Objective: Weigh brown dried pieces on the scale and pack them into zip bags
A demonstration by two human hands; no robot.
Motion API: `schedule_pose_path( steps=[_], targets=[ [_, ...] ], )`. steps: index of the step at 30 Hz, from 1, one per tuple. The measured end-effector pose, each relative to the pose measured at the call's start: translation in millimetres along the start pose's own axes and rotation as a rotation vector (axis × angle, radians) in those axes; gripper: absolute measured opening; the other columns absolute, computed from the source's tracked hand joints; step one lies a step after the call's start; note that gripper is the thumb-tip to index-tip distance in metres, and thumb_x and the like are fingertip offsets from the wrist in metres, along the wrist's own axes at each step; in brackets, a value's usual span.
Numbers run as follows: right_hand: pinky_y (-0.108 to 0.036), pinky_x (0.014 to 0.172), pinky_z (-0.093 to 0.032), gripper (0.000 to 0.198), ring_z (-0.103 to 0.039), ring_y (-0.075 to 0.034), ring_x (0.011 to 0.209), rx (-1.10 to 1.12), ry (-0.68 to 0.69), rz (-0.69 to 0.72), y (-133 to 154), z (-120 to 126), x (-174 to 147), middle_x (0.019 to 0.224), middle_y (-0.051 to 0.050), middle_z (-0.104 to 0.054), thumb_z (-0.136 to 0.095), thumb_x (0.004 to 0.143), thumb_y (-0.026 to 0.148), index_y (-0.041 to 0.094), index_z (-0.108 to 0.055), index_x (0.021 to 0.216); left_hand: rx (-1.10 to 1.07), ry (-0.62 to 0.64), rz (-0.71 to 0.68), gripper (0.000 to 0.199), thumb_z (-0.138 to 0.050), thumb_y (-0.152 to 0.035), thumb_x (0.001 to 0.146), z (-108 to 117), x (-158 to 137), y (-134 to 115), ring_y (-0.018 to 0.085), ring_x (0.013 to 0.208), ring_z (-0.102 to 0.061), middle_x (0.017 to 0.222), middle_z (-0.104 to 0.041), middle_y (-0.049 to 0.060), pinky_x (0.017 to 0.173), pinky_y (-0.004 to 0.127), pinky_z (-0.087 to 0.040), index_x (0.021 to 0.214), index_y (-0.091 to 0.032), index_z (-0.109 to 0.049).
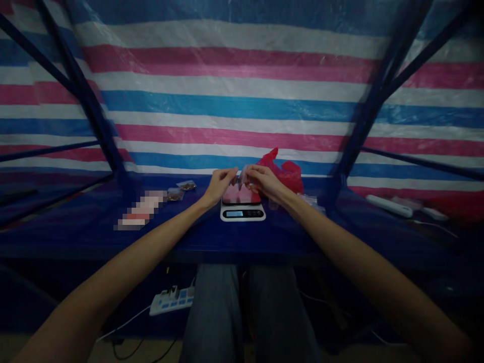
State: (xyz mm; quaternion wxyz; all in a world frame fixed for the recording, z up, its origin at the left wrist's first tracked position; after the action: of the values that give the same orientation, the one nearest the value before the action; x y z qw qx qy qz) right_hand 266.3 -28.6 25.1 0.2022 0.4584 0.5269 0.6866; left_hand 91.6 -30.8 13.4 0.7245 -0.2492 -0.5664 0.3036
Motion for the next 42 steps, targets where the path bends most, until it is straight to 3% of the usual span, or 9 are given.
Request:
schedule_pose_path(
  steps=[7,12,15,19,26,33,42],
  targets=[
    [-0.020,0.047,-0.037,0.038,-0.057,-0.010,0.055,-0.131,0.152,0.063,0.8,-9.0,19.1,0.069,-0.002,-0.067,-0.076,0.083,0.053,0.017,-0.063,0.082,-0.002,0.157,0.004,0.055,-0.055,-0.064,0.090,7.3,5.6,-7.0,0.017,0.063,-0.062,0.063,-0.066,0.005,0.067,0.031,-0.047,0.060,-0.017,-0.056],
    [-0.021,0.048,-0.039,0.045,-0.053,-0.010,0.051,-0.163,0.066,0.129,-10.4,-10.1,18.1,0.060,0.002,-0.061,-0.078,0.077,0.060,0.018,-0.062,0.079,0.128,0.223,0.007,0.040,-0.070,-0.054,0.081,14.6,7.2,-3.8,0.016,0.066,-0.060,0.068,-0.067,0.004,0.066,0.029,-0.045,0.070,-0.017,-0.061],
    [-0.023,0.047,-0.041,0.051,-0.054,-0.011,0.050,-0.180,0.016,0.116,-19.3,-10.5,13.1,0.059,0.003,-0.059,-0.078,0.072,0.066,0.019,-0.061,0.078,0.284,0.258,-0.052,0.034,-0.068,-0.046,0.082,13.0,3.6,-8.6,0.015,0.065,-0.056,0.065,-0.064,0.001,0.065,0.028,-0.043,0.066,-0.017,-0.061],
    [-0.023,0.044,-0.038,0.052,-0.054,-0.012,0.049,-0.242,-0.020,0.114,-23.2,-8.6,10.1,0.058,0.001,-0.061,-0.075,0.073,0.069,0.018,-0.062,0.077,0.334,0.287,-0.112,0.032,-0.060,-0.039,0.089,11.9,0.5,-17.2,0.015,0.067,-0.056,0.069,-0.067,0.002,0.067,0.028,-0.043,0.070,-0.015,-0.067],
    [-0.023,0.051,-0.044,0.045,-0.058,-0.012,0.055,-0.250,0.009,0.191,-16.0,-5.5,5.0,0.064,0.000,-0.064,-0.076,0.079,0.060,0.017,-0.064,0.079,0.397,0.244,-0.173,0.027,-0.053,-0.035,0.094,11.0,-2.0,-18.2,0.014,0.069,-0.058,0.074,-0.070,0.001,0.069,0.026,-0.043,0.079,-0.016,-0.066],
    [-0.022,0.044,-0.039,0.046,-0.054,-0.011,0.050,-0.271,0.026,0.161,-24.4,-5.6,5.2,0.061,0.001,-0.061,-0.073,0.080,0.061,0.016,-0.064,0.079,0.528,0.203,-0.210,0.016,-0.054,-0.021,0.088,8.8,-6.6,-10.2,0.014,0.067,-0.055,0.072,-0.066,0.001,0.067,0.027,-0.040,0.076,-0.016,-0.064],
    [-0.023,0.044,-0.041,0.045,-0.053,-0.011,0.048,-0.309,-0.040,0.130,-26.2,-10.2,2.9,0.061,0.003,-0.059,-0.070,0.081,0.063,0.019,-0.061,0.082,0.578,0.191,-0.175,0.016,-0.052,-0.023,0.091,7.3,-8.6,-1.3,0.015,0.066,-0.052,0.073,-0.063,0.001,0.066,0.028,-0.038,0.079,-0.018,-0.061]
  ],
)
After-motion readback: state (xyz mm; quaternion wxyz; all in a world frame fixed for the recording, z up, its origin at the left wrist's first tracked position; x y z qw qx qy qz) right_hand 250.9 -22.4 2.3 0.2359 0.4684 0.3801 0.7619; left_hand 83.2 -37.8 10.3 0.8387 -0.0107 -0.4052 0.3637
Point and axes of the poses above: each hand's wrist, its own x-axis towards the middle knuckle, its own z-axis out of the back of the hand, y = z × x, the point moved 2 cm from there along x, towards the middle knuckle
